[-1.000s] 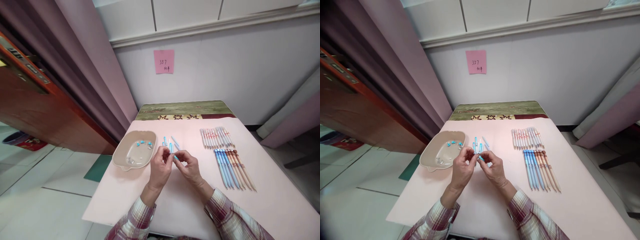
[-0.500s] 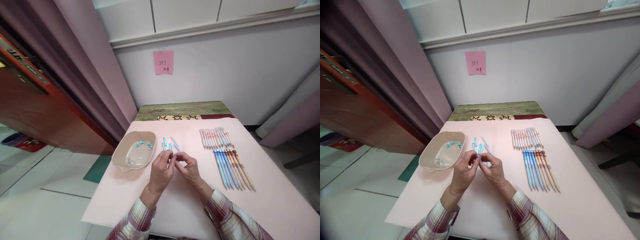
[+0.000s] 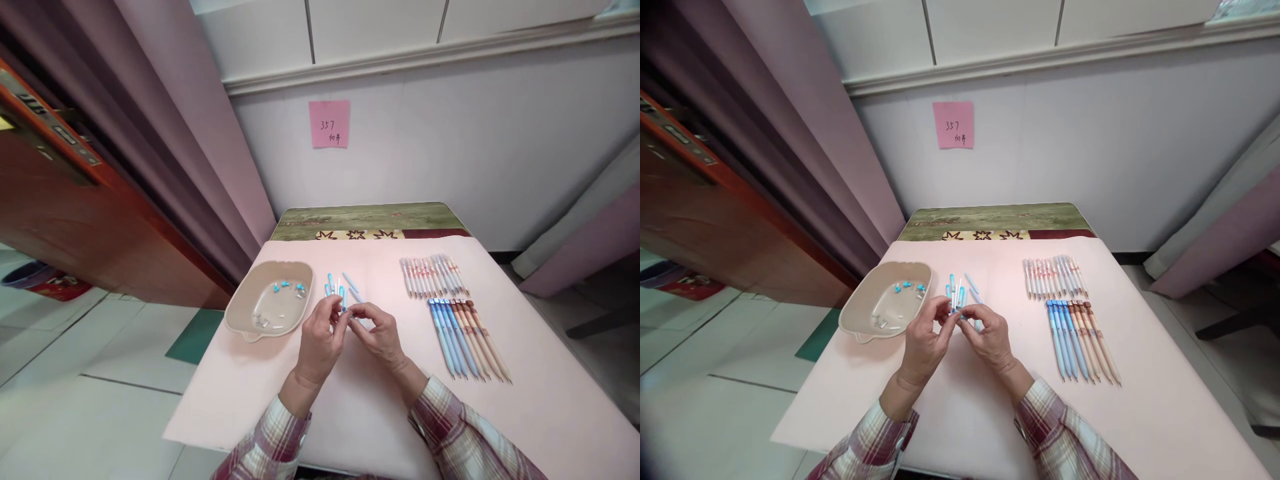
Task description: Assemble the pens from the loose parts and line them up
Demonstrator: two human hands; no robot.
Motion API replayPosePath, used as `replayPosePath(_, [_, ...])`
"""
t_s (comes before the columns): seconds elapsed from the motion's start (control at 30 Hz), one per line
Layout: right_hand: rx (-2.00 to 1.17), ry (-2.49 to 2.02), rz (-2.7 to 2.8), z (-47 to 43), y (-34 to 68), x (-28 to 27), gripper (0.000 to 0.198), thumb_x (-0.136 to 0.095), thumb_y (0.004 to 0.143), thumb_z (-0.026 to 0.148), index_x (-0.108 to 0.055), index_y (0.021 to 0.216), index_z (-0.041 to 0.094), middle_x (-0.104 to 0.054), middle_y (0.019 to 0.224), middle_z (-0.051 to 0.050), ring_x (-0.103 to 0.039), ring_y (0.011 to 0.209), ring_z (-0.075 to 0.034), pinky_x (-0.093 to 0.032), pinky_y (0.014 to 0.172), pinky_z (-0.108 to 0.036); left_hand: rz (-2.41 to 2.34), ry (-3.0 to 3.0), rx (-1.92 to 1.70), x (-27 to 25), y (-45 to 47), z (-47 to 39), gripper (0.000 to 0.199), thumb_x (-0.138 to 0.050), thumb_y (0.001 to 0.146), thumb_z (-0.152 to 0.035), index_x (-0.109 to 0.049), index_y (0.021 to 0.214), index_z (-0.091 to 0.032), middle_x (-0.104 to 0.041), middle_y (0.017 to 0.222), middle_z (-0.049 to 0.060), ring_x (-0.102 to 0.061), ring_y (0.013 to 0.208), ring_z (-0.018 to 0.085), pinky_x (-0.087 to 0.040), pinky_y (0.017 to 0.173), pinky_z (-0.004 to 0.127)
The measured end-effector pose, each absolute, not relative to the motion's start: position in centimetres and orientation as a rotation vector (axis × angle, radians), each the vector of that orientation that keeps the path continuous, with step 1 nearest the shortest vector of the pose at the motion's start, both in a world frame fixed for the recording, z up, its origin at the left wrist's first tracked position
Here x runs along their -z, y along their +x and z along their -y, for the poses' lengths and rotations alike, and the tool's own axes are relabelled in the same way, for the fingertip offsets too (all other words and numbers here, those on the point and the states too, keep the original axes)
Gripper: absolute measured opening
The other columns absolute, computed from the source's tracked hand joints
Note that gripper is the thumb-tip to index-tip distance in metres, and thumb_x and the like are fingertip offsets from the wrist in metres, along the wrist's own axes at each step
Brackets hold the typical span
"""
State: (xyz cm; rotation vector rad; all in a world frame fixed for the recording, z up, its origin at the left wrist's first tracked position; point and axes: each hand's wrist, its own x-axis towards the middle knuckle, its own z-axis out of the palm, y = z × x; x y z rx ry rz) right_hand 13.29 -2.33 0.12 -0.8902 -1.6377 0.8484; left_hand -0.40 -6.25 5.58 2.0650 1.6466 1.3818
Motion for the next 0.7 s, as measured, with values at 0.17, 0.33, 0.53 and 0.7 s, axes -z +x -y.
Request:
replayPosePath(0.17, [-0.954, -1.051, 1.278, 0.7, 14.6, 0.2, 0.019, -0.07, 0.078, 0.033, -0.071, 0.092, 0.02, -0.072, 0.091, -0.006, -0.067, 0.083, -0.021, -0.053, 0.079, -0.036, -1.747, 1.866, -1.303, -4.8, -0.4, 6.2, 0.003, -0.053, 0.089, -0.023, -0.053, 0.091, -0.021, -0.059, 0.079, 0.001, -0.058, 0.071, 0.013, -0.046, 0.069, 0.025])
replayPosePath(0.33, [-1.163, -1.067, 0.904, -0.7, 15.8, 0.4, 0.035, -0.071, 0.076, 0.042, -0.07, 0.101, 0.017, -0.073, 0.095, -0.008, -0.066, 0.085, -0.021, -0.052, 0.08, -0.038, -1.799, 1.842, -0.871, -3.1, 0.6, 6.7, 0.011, -0.051, 0.084, -0.017, -0.051, 0.074, -0.021, -0.06, 0.076, 0.0, -0.057, 0.07, 0.015, -0.041, 0.066, 0.026])
replayPosePath(0.53, [-1.214, -1.016, 0.816, -0.7, 15.7, 0.4, 0.033, -0.072, 0.075, 0.04, -0.065, 0.098, 0.017, -0.073, 0.091, -0.008, -0.066, 0.081, -0.018, -0.05, 0.076, -0.034, -1.897, 1.834, -0.529, -2.5, 0.5, 8.0, 0.011, -0.056, 0.079, -0.018, -0.051, 0.07, -0.021, -0.061, 0.072, 0.0, -0.056, 0.068, 0.016, -0.035, 0.063, 0.027])
replayPosePath(0.7, [-1.269, -0.99, 0.885, -0.1, 15.2, 0.1, 0.028, -0.07, 0.077, 0.039, -0.064, 0.094, 0.017, -0.073, 0.091, -0.008, -0.066, 0.084, -0.019, -0.049, 0.076, -0.033, -2.027, 1.715, -0.605, -2.1, -1.6, 8.2, 0.011, -0.053, 0.083, -0.026, -0.05, 0.073, -0.021, -0.06, 0.071, 0.0, -0.057, 0.068, 0.017, -0.036, 0.063, 0.026])
